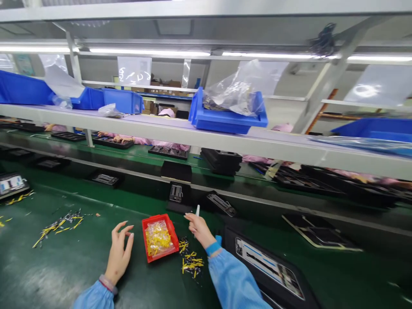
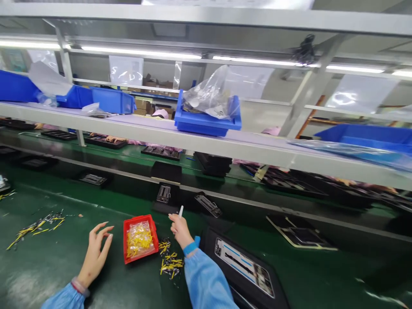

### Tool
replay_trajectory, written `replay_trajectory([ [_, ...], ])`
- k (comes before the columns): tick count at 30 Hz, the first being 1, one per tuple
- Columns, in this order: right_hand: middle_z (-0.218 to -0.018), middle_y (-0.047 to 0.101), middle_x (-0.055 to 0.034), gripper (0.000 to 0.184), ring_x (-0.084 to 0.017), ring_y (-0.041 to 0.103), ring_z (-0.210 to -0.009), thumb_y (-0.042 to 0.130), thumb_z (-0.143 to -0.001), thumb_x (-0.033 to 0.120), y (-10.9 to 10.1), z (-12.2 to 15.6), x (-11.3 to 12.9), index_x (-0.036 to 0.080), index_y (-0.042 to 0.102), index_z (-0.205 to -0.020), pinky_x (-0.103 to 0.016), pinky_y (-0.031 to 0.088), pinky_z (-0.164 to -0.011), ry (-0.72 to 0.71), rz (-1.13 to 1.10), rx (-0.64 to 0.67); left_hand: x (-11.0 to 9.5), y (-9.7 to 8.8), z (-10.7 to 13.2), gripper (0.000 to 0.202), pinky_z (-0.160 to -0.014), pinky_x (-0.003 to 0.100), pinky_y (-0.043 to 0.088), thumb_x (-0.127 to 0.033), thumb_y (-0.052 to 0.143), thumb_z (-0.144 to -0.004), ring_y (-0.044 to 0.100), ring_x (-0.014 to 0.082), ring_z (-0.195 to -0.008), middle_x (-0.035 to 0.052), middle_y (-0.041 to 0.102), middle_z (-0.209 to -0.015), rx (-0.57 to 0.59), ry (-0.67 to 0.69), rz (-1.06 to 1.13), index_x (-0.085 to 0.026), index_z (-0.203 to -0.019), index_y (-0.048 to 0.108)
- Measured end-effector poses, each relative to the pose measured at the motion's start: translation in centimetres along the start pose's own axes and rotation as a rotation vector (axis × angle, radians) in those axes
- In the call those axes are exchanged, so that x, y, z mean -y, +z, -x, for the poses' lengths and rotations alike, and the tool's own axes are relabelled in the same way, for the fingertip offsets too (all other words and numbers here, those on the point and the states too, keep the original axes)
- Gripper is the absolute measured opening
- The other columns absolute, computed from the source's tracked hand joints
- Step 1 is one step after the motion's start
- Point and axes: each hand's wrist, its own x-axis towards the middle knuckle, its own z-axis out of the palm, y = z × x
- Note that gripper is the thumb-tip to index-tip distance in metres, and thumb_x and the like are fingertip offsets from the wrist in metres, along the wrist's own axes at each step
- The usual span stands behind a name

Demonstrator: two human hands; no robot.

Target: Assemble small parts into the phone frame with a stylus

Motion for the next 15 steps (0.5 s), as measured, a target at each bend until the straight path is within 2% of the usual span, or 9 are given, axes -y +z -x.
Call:
replay_trajectory([
  [2, -0.051, 0.047, 0.0076, 0.021, -0.007, 0.036, -0.037, 0.076, -0.064, 0.02, -3.0, 1.1, 0.6, 0.018, 0.056, -0.066, -0.019, 0.029, -0.035, -0.111, 0.085, 0.027, 0.0, 0.3, -0.1, 0.04, -0.079, 0.045, 0.057, -0.048, 0.035, -0.091, 0.064, 0.0192, -0.076, 0.0135, 0.048, -0.114, 0.027, -0.031, 0.026, -0.018, -0.1, 0.06],
  [4, -0.064, 0.059, 0.0024, 0.026, -0.015, 0.053, -0.056, 0.08, -0.049, 0.021, -7.0, 2.3, 1.2, 0.02, 0.057, -0.06, -0.022, 0.042, -0.048, -0.225, 0.16, 0.037, -0.1, 0.4, -0.1, 0.041, -0.08, 0.045, 0.057, -0.048, 0.036, -0.09, 0.065, 0.0198, -0.076, 0.0139, 0.05, -0.114, 0.044, -0.053, 0.036, -0.018, -0.1, 0.061],
  [5, -0.067, 0.061, 0.0009, 0.026, -0.019, 0.057, -0.066, 0.079, -0.044, 0.023, -9.3, 2.8, 1.4, 0.022, 0.058, -0.059, -0.025, 0.045, -0.056, -0.303, 0.225, 0.035, -0.1, 0.4, 0.0, 0.04, -0.08, 0.045, 0.056, -0.048, 0.036, -0.09, 0.065, 0.0203, -0.077, 0.0138, 0.051, -0.114, 0.051, -0.057, 0.037, -0.019, -0.101, 0.062],
  [6, -0.068, 0.062, -0.0003, 0.024, -0.022, 0.059, -0.069, 0.077, -0.046, 0.031, -11.5, 3.2, 1.5, 0.023, 0.06, -0.061, -0.029, 0.047, -0.062, -0.456, 0.45, 0.047, -0.2, 0.4, 0.0, 0.039, -0.081, 0.044, 0.056, -0.047, 0.037, -0.09, 0.065, 0.0208, -0.079, 0.0138, 0.051, -0.113, 0.052, -0.058, 0.039, -0.019, -0.1, 0.062],
  [7, -0.066, 0.062, -0.0012, 0.025, -0.025, 0.06, -0.068, 0.074, -0.047, 0.038, -13.7, 3.5, 1.4, 0.025, 0.061, -0.063, -0.033, 0.048, -0.065, -0.536, 0.668, 0.035, -0.2, 0.5, 0.0, 0.038, -0.081, 0.044, 0.056, -0.046, 0.037, -0.09, 0.064, 0.0211, -0.081, 0.0136, 0.052, -0.113, 0.052, -0.058, 0.043, -0.019, -0.1, 0.062],
  [10, -0.076, 0.065, -0.0063, 0.03, -0.03, 0.065, -0.071, 0.064, -0.055, 0.05, -19.5, 3.9, 0.0, 0.025, 0.061, -0.073, -0.036, 0.05, -0.06, -0.519, 1.083, -0.031, -0.2, 0.5, -0.4, 0.035, -0.08, 0.042, 0.056, -0.043, 0.038, -0.088, 0.065, 0.0209, -0.081, 0.0123, 0.054, -0.108, 0.044, -0.076, 0.069, -0.019, -0.097, 0.061],
  [12, -0.087, 0.068, -0.0074, 0.031, -0.03, 0.067, -0.07, 0.06, -0.062, 0.052, -22.3, 3.5, -1.7, 0.027, 0.062, -0.079, -0.035, 0.051, -0.054, -0.522, 1.218, -0.044, 0.2, 0.6, -1.4, 0.032, -0.077, 0.041, 0.056, -0.042, 0.04, -0.085, 0.064, 0.0197, -0.074, 0.0104, 0.055, -0.103, 0.044, -0.107, 0.079, -0.02, -0.095, 0.06],
  [15, -0.092, 0.069, -0.0062, 0.023, -0.029, 0.069, -0.07, 0.059, -0.063, 0.045, -24.7, 2.5, -4.1, 0.029, 0.063, -0.08, -0.033, 0.053, -0.049, -0.68, 1.277, -0.063, 1.4, 0.4, -3.4, 0.027, -0.074, 0.04, 0.056, -0.04, 0.043, -0.081, 0.063, 0.0179, -0.067, 0.0077, 0.055, -0.099, 0.033, -0.149, 0.059, -0.02, -0.092, 0.058],
])
